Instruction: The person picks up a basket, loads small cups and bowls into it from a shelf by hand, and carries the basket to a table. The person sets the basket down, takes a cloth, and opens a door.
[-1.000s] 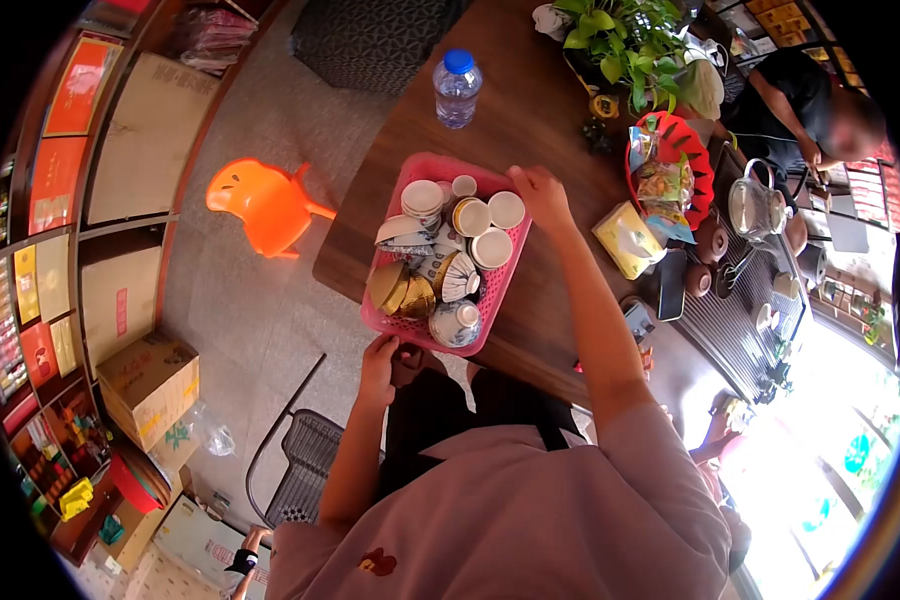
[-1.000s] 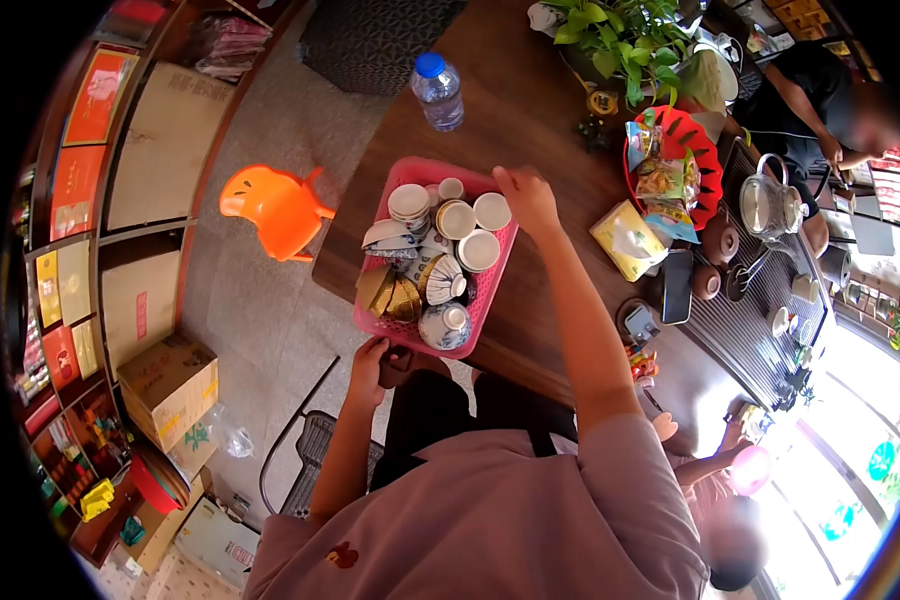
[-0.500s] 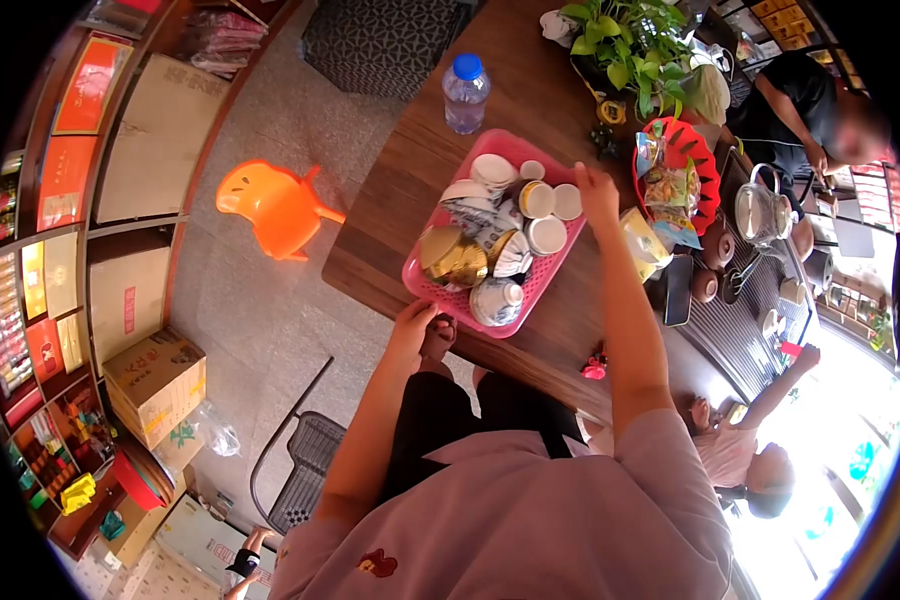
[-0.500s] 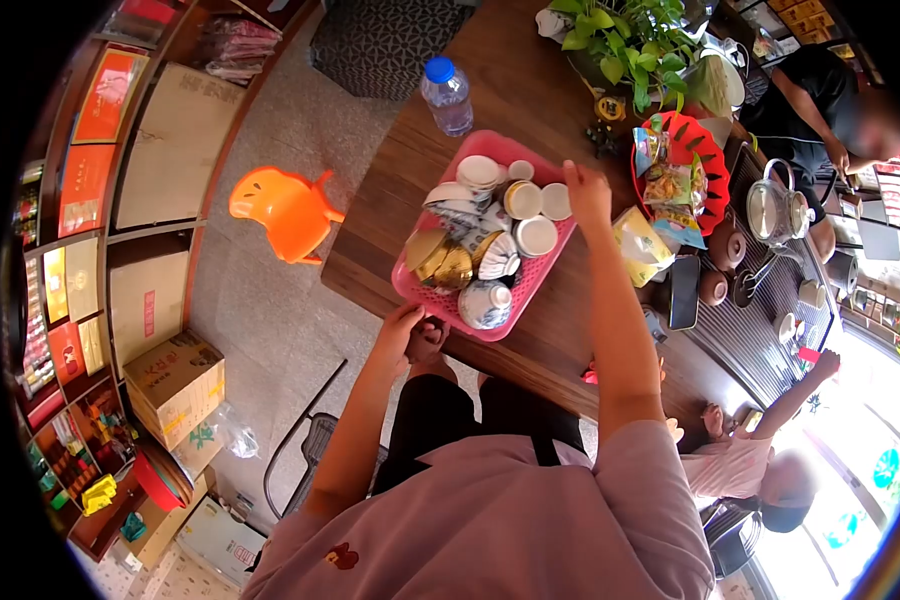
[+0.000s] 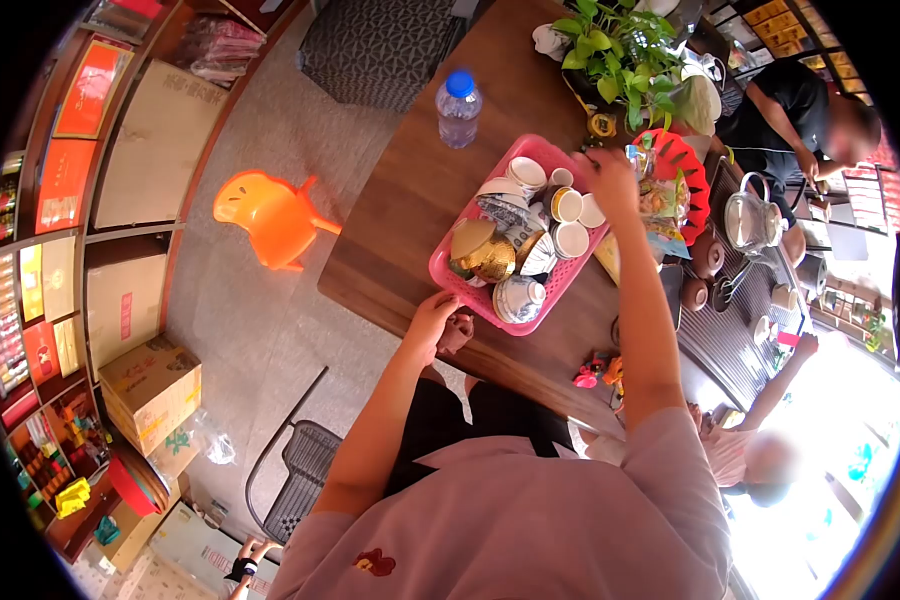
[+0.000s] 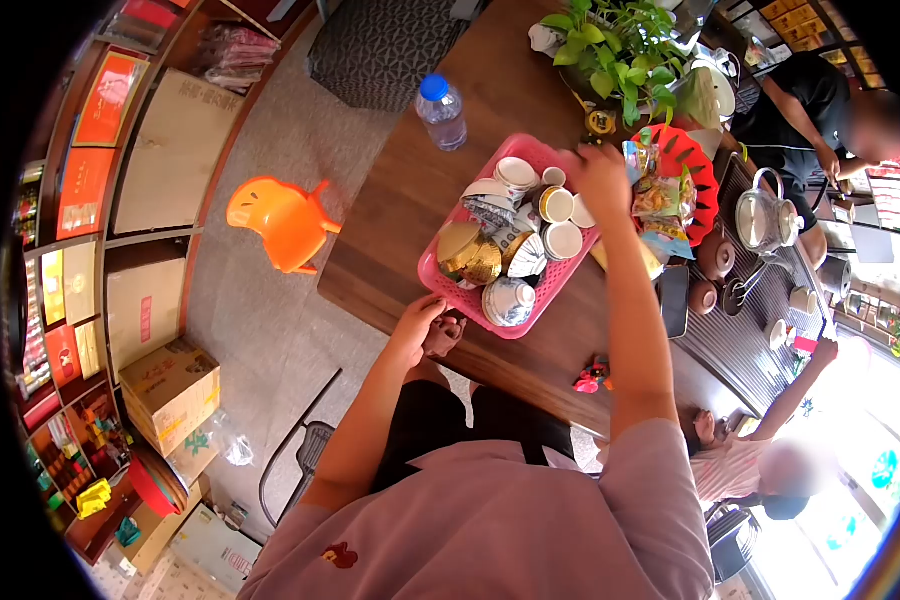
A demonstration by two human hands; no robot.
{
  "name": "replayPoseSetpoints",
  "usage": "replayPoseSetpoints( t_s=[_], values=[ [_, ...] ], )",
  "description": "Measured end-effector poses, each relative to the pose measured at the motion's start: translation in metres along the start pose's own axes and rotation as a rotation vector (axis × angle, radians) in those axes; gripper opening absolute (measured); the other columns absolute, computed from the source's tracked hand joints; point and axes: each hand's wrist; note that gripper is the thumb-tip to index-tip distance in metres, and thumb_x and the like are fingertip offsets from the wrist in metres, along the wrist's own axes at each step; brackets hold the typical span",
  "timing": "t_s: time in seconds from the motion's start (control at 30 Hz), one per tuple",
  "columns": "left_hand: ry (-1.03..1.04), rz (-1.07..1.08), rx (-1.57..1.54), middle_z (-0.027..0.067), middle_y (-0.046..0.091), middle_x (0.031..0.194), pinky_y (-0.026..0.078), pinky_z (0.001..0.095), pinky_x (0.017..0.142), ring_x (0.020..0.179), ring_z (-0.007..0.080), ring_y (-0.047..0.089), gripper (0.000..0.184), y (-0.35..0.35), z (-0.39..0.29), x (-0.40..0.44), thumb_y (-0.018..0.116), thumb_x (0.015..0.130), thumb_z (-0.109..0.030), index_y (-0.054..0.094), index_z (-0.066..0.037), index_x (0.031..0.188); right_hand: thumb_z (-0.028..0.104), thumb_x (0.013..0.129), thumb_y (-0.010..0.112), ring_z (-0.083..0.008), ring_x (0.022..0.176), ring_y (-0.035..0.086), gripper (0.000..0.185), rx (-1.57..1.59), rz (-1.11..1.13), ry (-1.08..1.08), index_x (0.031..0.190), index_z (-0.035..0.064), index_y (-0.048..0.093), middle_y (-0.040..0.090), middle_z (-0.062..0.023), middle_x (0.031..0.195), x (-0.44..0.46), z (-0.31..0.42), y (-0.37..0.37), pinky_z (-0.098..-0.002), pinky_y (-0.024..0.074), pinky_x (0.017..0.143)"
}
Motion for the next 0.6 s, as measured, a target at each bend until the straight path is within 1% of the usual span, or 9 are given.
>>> replayPoseSetpoints(
  t_s=[0.03, 0.1, 0.17, 0.3, 0.37, 0.4, 0.47, 0.57, 0.6],
  values=[
    [0.008, -0.009, -0.045, 0.0015, 0.063, 0.098, 0.049, 0.0270, 0.067, 0.077, 0.0116, 0.059, 0.027, -0.001, -0.002, -0.004, 0.057, 0.094, -0.023, 0.061, -0.006, 0.114, 0.048, 0.085, 0.065, -0.0381, 0.110, 0.057, 0.054, 0.103, -0.128, -0.112, 0.115, 0.0035, 0.064, 0.062, -0.0216, 0.116, 0.008, 0.028, -0.001, -0.0447, 0.0457, 0.095],
    [0.004, -0.039, -0.001, 0.0012, 0.063, 0.102, 0.050, 0.0272, 0.069, 0.079, 0.0127, 0.059, 0.030, -0.018, 0.001, -0.004, 0.058, 0.095, -0.026, 0.061, -0.006, 0.117, 0.048, 0.075, 0.075, -0.0383, 0.118, 0.052, 0.079, 0.222, -0.109, -0.304, 0.134, 0.0028, 0.048, 0.054, -0.0214, 0.129, 0.022, 0.092, -0.004, -0.0438, 0.0434, 0.099],
    [0.081, -0.202, -0.181, 0.0031, 0.063, 0.109, 0.051, 0.0285, 0.077, 0.084, 0.0136, 0.059, 0.034, -0.037, 0.010, 0.001, 0.058, 0.096, -0.031, 0.059, -0.005, 0.119, 0.043, 0.066, 0.083, -0.0375, 0.122, 0.050, 0.096, 0.503, -0.122, -0.344, 0.141, 0.0031, 0.038, 0.052, -0.0204, 0.133, 0.038, 0.132, 0.015, -0.0418, 0.0424, 0.102],
    [0.335, -0.322, -0.392, 0.0039, 0.061, 0.111, 0.048, 0.0344, 0.088, 0.096, 0.0168, 0.059, 0.036, -0.075, 0.002, 0.004, 0.049, 0.100, -0.037, 0.056, -0.009, 0.122, 0.033, 0.059, 0.088, -0.0350, 0.118, 0.054, 0.090, 0.673, -0.222, -0.243, 0.134, 0.0049, 0.047, 0.056, -0.0191, 0.128, 0.061, 0.164, 0.050, -0.0404, 0.0454, 0.098],
    [0.341, -0.392, -0.375, 0.0059, 0.058, 0.114, 0.045, 0.0377, 0.096, 0.106, 0.0199, 0.056, 0.035, -0.081, -0.005, 0.012, 0.045, 0.102, -0.036, 0.054, -0.008, 0.120, 0.025, 0.059, 0.088, -0.0316, 0.110, 0.060, 0.077, 0.767, -0.178, -0.132, 0.126, 0.0075, 0.054, 0.062, -0.0169, 0.119, 0.064, 0.167, 0.052, -0.0391, 0.0485, 0.093],
    [0.411, -0.483, -0.218, 0.0081, 0.057, 0.116, 0.043, 0.0388, 0.097, 0.109, 0.0223, 0.054, 0.039, -0.080, -0.010, 0.016, 0.044, 0.102, -0.033, 0.051, -0.005, 0.128, 0.024, 0.060, 0.088, -0.0282, 0.099, 0.066, 0.068, 0.827, -0.228, -0.096, 0.119, 0.0079, 0.057, 0.067, -0.0144, 0.107, 0.067, 0.166, 0.051, -0.0371, 0.0518, 0.087],
    [0.480, -0.572, -0.056, 0.0103, 0.056, 0.118, 0.042, 0.0398, 0.099, 0.111, 0.0248, 0.051, 0.044, -0.083, -0.015, 0.019, 0.043, 0.102, -0.030, 0.048, -0.001, 0.135, 0.024, 0.060, 0.088, -0.0273, 0.097, 0.067, 0.069, 0.813, -0.240, -0.032, 0.119, 0.0068, 0.057, 0.068, -0.0146, 0.106, 0.076, 0.153, 0.042, -0.0362, 0.0523, 0.086],
    [0.317, -0.634, 1.197, 0.0281, 0.027, 0.149, 0.031, 0.0558, 0.108, 0.137, 0.0492, 0.025, 0.057, -0.090, -0.006, 0.039, 0.046, 0.096, -0.033, 0.034, -0.006, 0.146, 0.025, 0.061, 0.088, -0.0256, 0.093, 0.069, 0.071, 0.758, -0.286, 0.030, 0.121, 0.0049, 0.056, 0.069, -0.0151, 0.104, 0.094, 0.129, 0.031, -0.0346, 0.0534, 0.084],
    [0.436, -0.636, 1.295, 0.0323, 0.020, 0.151, 0.032, 0.0584, 0.107, 0.138, 0.0545, 0.018, 0.063, -0.096, 0.017, 0.053, 0.052, 0.093, -0.037, 0.034, -0.009, 0.146, 0.026, 0.061, 0.089, -0.0257, 0.094, 0.068, 0.073, 0.702, -0.327, 0.081, 0.122, 0.0052, 0.055, 0.069, -0.0155, 0.105, 0.104, 0.119, 0.030, -0.0351, 0.0531, 0.085]
  ],
)
Point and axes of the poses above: each hand's wrist, its own x-axis towards the middle knuckle, its own y-axis out of the palm, z = x × y
